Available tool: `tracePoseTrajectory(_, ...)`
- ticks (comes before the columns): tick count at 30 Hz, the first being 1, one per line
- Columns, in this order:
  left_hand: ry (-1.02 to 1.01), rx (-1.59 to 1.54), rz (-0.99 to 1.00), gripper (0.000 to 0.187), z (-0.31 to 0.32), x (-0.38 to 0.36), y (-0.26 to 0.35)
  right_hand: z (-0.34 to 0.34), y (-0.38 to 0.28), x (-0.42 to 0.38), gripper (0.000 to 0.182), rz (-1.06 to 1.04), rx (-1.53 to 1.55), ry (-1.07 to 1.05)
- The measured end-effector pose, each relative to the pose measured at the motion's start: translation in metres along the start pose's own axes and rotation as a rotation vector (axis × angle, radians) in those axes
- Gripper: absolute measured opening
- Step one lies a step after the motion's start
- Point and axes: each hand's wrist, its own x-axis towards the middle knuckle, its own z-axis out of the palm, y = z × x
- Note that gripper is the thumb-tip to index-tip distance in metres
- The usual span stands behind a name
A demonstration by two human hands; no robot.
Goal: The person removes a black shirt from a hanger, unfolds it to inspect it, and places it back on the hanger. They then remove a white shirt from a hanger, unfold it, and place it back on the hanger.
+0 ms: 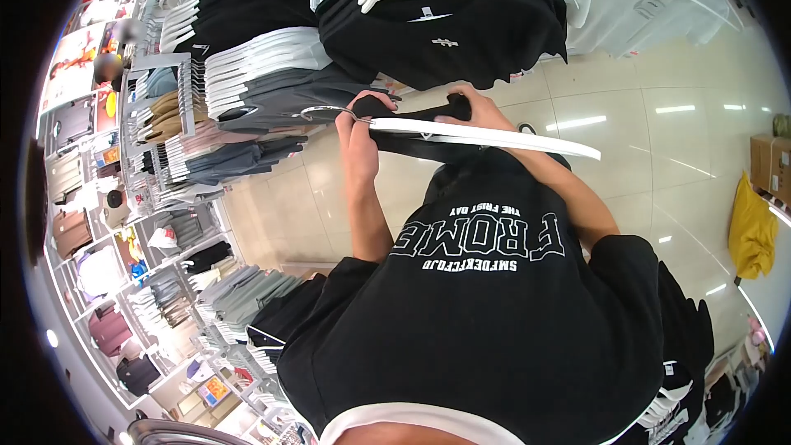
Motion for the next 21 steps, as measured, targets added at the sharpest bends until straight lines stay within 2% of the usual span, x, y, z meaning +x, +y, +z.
tracePoseTrajectory(2, -0.008, -0.036, -0.006, 0.021, 0.0, -0.001, -0.003, 0.011, 0.024, 0.015, 0.034, -0.046, 0.001, 0.041)
tracePoseTrajectory(3, -0.042, -0.078, -0.03, 0.021, -0.003, -0.002, -0.004, 0.001, 0.025, 0.02, 0.028, 0.141, 0.06, -0.029)
tracePoseTrajectory(5, -0.11, -0.159, -0.076, 0.019, -0.013, -0.001, -0.01, -0.022, 0.055, 0.031, 0.027, 0.04, 0.156, 0.03)
tracePoseTrajectory(6, -0.154, -0.075, -0.091, 0.019, -0.018, -0.001, -0.016, -0.025, 0.064, 0.033, 0.028, -0.008, 0.208, 0.064)
tracePoseTrajectory(8, -0.249, 0.093, -0.119, 0.019, -0.027, -0.002, -0.031, -0.048, 0.016, 0.031, 0.03, 0.262, 0.521, 0.175)
tracePoseTrajectory(9, -0.381, 0.133, -0.287, 0.023, -0.033, -0.003, -0.033, -0.062, 0.007, 0.029, 0.032, 0.317, 0.511, 0.167)
tracePoseTrajectory(10, -0.508, -0.04, -0.446, 0.026, -0.034, -0.006, -0.044, -0.067, 0.001, 0.028, 0.032, 0.304, 0.541, 0.22)
tracePoseTrajectory(12, -0.706, -0.088, -0.523, 0.031, -0.023, -0.009, -0.061, -0.073, 0.013, 0.026, 0.035, 0.294, 0.51, 0.206)
tracePoseTrajectory(14, -0.836, -0.105, -0.45, 0.037, 0.003, -0.017, -0.08, -0.065, -0.006, 0.028, 0.031, 0.266, 0.398, 0.318)
tracePoseTrajectory(16, -0.842, -0.083, -0.389, 0.038, 0.029, -0.025, -0.1, -0.054, -0.032, 0.029, 0.029, 0.276, 0.433, 0.389)
tracePoseTrajectory(18, -0.716, 0.046, -0.375, 0.04, 0.042, -0.025, -0.107, -0.056, -0.004, 0.035, 0.032, 0.189, 0.381, 0.407)
tracePoseTrajectory(19, -0.634, -0.023, -0.316, 0.04, 0.047, -0.026, -0.109, -0.064, -0.014, 0.035, 0.032, 0.171, 0.355, 0.417)
tracePoseTrajectory(21, -0.641, -0.016, -0.31, 0.033, 0.043, -0.023, -0.103, -0.078, -0.02, 0.038, 0.033, 0.119, 0.297, 0.438)
